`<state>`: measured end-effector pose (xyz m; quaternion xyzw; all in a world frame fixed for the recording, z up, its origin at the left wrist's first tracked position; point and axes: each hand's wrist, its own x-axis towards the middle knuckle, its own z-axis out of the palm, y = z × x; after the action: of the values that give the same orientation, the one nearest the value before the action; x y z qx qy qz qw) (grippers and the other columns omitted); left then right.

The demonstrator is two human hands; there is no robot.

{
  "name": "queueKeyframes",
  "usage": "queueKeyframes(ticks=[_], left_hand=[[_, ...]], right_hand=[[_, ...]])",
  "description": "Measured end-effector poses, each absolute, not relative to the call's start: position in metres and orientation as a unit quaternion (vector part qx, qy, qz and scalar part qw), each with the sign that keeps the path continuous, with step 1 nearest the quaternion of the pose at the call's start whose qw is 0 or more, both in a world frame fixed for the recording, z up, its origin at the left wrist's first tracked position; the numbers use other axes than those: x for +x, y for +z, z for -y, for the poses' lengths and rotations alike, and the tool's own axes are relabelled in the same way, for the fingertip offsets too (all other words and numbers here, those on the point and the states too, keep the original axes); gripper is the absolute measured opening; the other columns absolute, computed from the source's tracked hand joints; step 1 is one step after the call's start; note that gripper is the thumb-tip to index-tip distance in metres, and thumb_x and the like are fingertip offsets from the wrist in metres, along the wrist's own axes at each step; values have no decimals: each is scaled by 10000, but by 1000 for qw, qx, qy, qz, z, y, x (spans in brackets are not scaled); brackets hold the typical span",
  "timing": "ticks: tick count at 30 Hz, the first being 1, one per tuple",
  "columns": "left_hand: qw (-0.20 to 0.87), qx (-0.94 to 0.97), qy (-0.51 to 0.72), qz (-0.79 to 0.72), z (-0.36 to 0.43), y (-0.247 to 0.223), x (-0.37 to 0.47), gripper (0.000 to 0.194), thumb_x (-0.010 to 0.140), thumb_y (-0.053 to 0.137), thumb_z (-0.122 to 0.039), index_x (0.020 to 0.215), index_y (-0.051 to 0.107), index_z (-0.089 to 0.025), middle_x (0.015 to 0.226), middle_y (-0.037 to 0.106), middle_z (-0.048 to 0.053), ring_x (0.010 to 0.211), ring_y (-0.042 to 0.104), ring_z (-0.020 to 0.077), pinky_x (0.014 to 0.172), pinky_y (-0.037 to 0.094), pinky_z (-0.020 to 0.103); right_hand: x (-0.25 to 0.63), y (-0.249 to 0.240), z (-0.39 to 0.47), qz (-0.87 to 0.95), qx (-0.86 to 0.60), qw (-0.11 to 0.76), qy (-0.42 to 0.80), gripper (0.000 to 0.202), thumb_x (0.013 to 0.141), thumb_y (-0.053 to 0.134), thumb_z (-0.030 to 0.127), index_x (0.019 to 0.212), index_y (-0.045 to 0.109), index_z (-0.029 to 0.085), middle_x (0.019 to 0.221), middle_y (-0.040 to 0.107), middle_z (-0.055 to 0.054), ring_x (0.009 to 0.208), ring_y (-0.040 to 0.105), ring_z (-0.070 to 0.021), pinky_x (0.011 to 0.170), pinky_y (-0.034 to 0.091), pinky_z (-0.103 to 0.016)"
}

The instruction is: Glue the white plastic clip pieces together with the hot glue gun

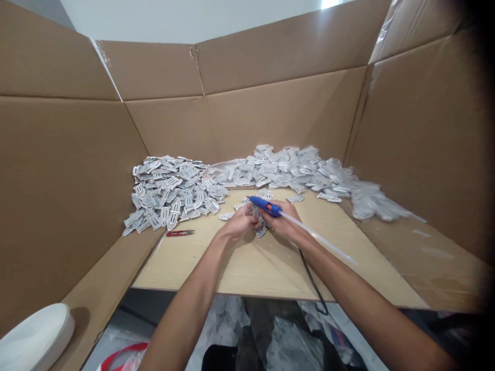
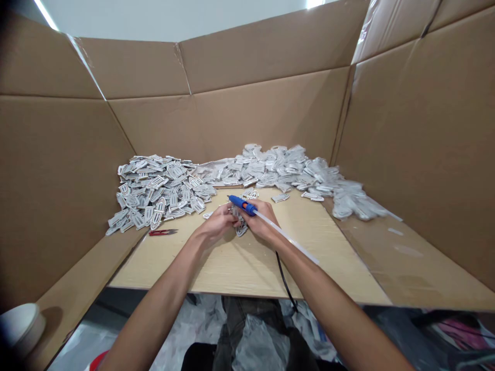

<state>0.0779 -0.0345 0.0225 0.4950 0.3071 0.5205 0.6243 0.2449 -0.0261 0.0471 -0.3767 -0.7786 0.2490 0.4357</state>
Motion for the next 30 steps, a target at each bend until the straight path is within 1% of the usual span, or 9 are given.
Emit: queueKeyframes(ticks=[3,6,9,11,15,18,20,24,30], left_hand=[[615,498,523,-317,32,18,79,357,670,751,-95,976,579,-161,719,553,-19,536,492,77,557,366,241],[599,481,543,-339,32,18,81,343,694,783,-141,971,581,-164,719,562,-20,525,490,71,541,365,229],[588,456,573,-343,33,22,81,271,718,750,-137,929,580,-154,731,592,4,544,521,78,531,362,219],[574,433,593,-362,32,24,79,179,770,707,-178,882,570,-150,730,615,33,565,553,96,512,349,216],[529,385,632,-416,29,27,73,119,860,619,-257,836,542,-169,663,596,30,534,541,109,461,275,212],[511,381,650,-414,27,27,71,94,808,638,-185,845,554,-170,703,613,29,570,561,110,490,310,215],[509,392,650,-406,27,27,72,153,728,654,-108,838,564,-164,732,626,29,576,550,99,514,333,218],[512,425,645,-376,28,30,75,215,624,637,-50,781,544,-164,652,572,-14,495,435,62,496,287,213],[529,448,633,-345,32,34,77,244,610,634,-69,800,524,-176,633,536,-37,505,420,65,511,290,216]], right_hand=[[243,45,27,786,-386,427,226,227,842,600,383,733,678,199,725,681,-35,661,571,-176,631,407,-271],[242,44,26,784,-402,429,200,256,852,616,420,722,668,206,741,687,-39,662,565,-178,638,401,-276],[243,43,22,756,-421,460,198,330,859,636,514,744,666,206,731,685,-36,661,562,-182,648,407,-282],[245,42,19,732,-436,481,207,390,851,643,577,744,661,202,687,663,-25,651,551,-183,635,406,-282],[249,42,16,725,-446,477,219,458,825,662,639,716,664,194,637,637,-14,635,534,-180,619,409,-282],[249,45,18,745,-426,457,236,414,839,671,598,783,726,192,692,689,-25,662,573,-189,641,433,-280],[249,47,20,762,-401,443,250,372,851,673,558,871,771,200,752,725,-29,704,606,-198,667,451,-277],[248,46,21,784,-377,414,269,383,868,650,547,996,802,219,783,745,-16,740,634,-205,685,467,-278],[248,42,18,788,-396,402,246,391,892,619,560,935,797,215,754,731,-20,725,623,-197,697,469,-279]])
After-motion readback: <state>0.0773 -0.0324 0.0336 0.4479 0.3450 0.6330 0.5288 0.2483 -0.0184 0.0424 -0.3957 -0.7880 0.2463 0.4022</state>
